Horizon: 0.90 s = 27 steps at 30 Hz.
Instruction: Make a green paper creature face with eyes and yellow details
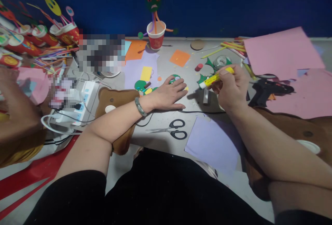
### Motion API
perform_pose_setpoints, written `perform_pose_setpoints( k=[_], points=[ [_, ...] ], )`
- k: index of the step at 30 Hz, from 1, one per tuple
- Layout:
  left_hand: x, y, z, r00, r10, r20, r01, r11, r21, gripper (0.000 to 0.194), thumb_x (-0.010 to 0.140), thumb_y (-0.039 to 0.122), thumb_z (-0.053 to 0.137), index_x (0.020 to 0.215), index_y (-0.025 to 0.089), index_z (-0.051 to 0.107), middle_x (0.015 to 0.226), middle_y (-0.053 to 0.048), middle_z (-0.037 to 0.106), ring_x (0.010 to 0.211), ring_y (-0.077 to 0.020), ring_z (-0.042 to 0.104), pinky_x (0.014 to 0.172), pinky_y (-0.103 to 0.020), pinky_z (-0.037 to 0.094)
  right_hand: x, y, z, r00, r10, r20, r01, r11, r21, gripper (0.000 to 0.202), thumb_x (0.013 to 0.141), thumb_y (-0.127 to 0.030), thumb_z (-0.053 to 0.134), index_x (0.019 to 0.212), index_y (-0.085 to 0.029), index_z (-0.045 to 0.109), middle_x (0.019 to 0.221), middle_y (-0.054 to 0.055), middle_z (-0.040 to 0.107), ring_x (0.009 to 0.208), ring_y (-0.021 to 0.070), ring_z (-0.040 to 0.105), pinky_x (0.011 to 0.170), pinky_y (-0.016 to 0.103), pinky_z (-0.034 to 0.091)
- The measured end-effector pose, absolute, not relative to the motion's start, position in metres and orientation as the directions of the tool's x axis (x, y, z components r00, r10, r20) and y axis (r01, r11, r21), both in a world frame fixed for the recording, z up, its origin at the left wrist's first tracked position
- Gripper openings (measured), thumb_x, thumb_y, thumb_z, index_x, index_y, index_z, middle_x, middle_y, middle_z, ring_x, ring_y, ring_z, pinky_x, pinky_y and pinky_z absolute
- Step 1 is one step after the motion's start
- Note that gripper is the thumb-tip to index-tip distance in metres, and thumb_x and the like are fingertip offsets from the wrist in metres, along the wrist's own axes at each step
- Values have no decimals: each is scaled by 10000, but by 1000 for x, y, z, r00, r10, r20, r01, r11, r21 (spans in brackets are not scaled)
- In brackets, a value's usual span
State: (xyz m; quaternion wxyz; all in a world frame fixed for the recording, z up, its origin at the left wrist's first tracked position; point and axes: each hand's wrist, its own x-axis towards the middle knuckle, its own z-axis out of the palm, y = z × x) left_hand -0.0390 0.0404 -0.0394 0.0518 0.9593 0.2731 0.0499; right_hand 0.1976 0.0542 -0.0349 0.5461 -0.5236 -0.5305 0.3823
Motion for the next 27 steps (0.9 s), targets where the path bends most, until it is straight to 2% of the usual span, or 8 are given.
perform_pose_setpoints(
  k=[4, 9, 14, 17, 19, 23, 27],
  points=[
    [-39, 42, -41, 849, 523, 68, 504, -843, 186, 590, 1069, 648, 463, 1391, 188, 645, 1617, -151, 553, 1486, -378, 412, 1229, -560, 248, 197, 53, -36, 125, 973, 193, 133, 177, -975, 414, 820, -643, 730, 805, -305, 491, 517, -47, 428, 397, 162, 457, 409, 323, 286],
    [-40, 43, -40, 852, 521, 56, 498, -838, 223, 663, 1062, 694, 438, 1392, 160, 654, 1479, -165, 650, 1442, -382, 458, 1204, -553, 265, 197, 53, -37, 125, 968, 217, 114, 203, -972, 453, 806, -674, 769, 804, -298, 516, 507, -56, 440, 380, 156, 469, 372, 304, 262],
    [-38, 42, -43, 847, 528, 68, 507, -839, 197, 711, 1047, 720, 436, 1452, 166, 623, 1440, -186, 644, 1388, -375, 490, 1201, -552, 272, 196, 56, -41, 140, 957, 255, 74, 247, -966, 543, 786, -760, 776, 790, -284, 514, 481, -63, 431, 340, 148, 435, 357, 282, 241],
    [-39, 44, -41, 831, 552, 66, 522, -816, 249, 737, 1040, 735, 424, 1481, 174, 607, 1437, -182, 645, 1383, -366, 496, 1210, -546, 266, 197, 57, -43, 127, 952, 277, 71, 270, -960, 557, 767, -760, 810, 783, -281, 527, 455, -72, 424, 324, 140, 403, 355, 289, 257],
    [-40, 48, -37, 805, 589, 67, 546, -781, 304, 708, 1058, 687, 410, 1503, 167, 589, 1488, -180, 624, 1411, -358, 479, 1202, -527, 276, 198, 57, -44, 131, 950, 283, 79, 275, -958, 568, 753, -772, 818, 783, -282, 533, 449, -72, 428, 320, 139, 393, 349, 292, 258],
    [-41, 54, -33, 772, 633, 48, 577, -732, 363, 548, 1070, 439, 400, 1525, 194, 579, 1645, -139, 535, 1500, -357, 397, 1190, -535, 267, 200, 58, -47, 129, 950, 283, 81, 275, -958, 578, 748, -791, 811, 787, -284, 535, 465, -66, 435, 323, 144, 399, 351, 296, 245],
    [-37, 52, -34, 815, 580, -3, 538, -754, 376, 628, 999, 242, 402, 1619, 203, 488, 1625, -106, 573, 1499, -340, 400, 1215, -537, 216, 201, 60, -53, 128, 946, 298, 82, 290, -954, 594, 739, -811, 808, 796, -285, 539, 499, -56, 442, 342, 156, 429, 371, 310, 261]
  ],
)
